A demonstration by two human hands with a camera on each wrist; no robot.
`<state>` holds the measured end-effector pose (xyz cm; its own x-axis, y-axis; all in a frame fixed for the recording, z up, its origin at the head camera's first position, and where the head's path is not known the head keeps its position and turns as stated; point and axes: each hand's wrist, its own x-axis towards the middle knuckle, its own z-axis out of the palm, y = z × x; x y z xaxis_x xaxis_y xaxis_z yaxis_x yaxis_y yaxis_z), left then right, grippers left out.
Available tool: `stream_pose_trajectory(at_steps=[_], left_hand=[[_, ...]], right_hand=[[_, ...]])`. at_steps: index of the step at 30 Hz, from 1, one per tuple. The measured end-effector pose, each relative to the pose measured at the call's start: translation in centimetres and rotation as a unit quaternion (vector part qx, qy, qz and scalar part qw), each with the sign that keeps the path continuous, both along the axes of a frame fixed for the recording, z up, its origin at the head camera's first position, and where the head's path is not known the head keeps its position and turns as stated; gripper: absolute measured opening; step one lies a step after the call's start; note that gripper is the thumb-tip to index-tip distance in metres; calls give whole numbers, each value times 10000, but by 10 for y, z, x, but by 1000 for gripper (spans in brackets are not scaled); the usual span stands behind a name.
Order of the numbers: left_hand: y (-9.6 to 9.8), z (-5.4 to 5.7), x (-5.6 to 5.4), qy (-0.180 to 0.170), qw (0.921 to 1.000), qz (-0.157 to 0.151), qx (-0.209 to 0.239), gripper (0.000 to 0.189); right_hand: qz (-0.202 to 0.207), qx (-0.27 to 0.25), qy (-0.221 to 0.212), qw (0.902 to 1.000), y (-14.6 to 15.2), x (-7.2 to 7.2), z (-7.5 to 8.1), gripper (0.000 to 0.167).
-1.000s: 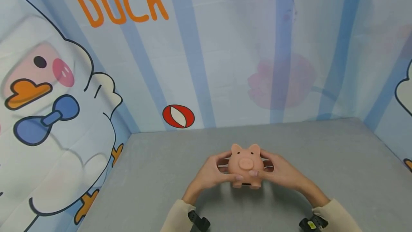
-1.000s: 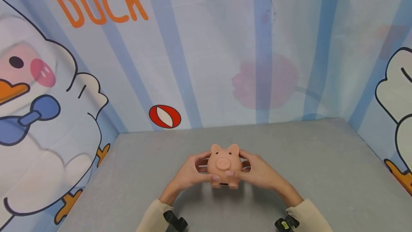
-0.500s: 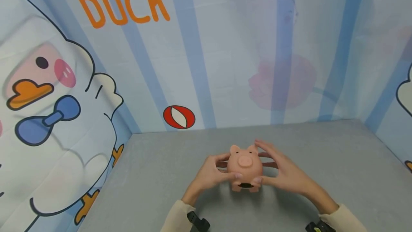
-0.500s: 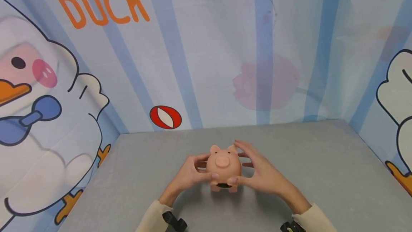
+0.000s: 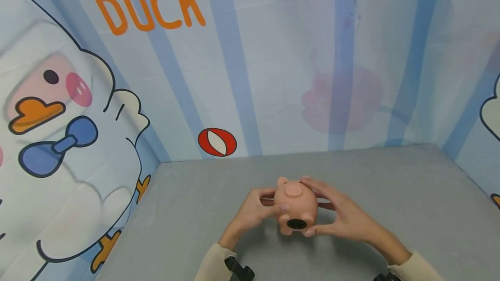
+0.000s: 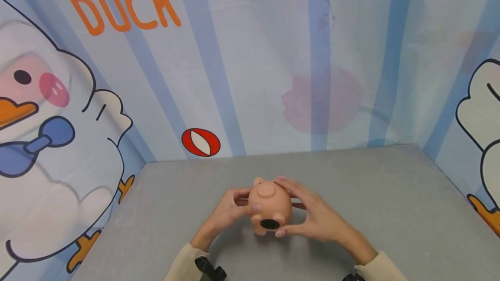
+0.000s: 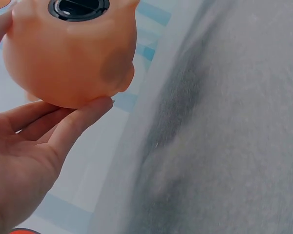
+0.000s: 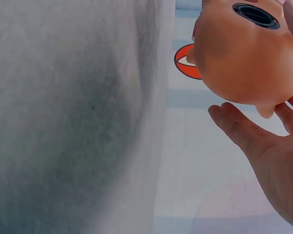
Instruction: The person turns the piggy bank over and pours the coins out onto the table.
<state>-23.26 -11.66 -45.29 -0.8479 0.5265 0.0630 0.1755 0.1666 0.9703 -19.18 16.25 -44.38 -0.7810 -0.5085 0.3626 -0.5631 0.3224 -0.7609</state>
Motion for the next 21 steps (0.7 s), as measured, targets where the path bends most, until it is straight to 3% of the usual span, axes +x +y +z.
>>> stream_pose_trajectory(at_steps=[7,15,21], left_hand=[[0,-1,-2,-269,9996,-17,49,64],[3,-1,0,-333,9992,117,-196,63],[4,-1,1,-300,9989,-174,-326,65]], right_hand=[[90,-305,-471,9984,1,0,-2,93],[-17,-357,-373,9987,2,-1,-3,90],[-103,-415,-561,9975,7,-2,-2,88]])
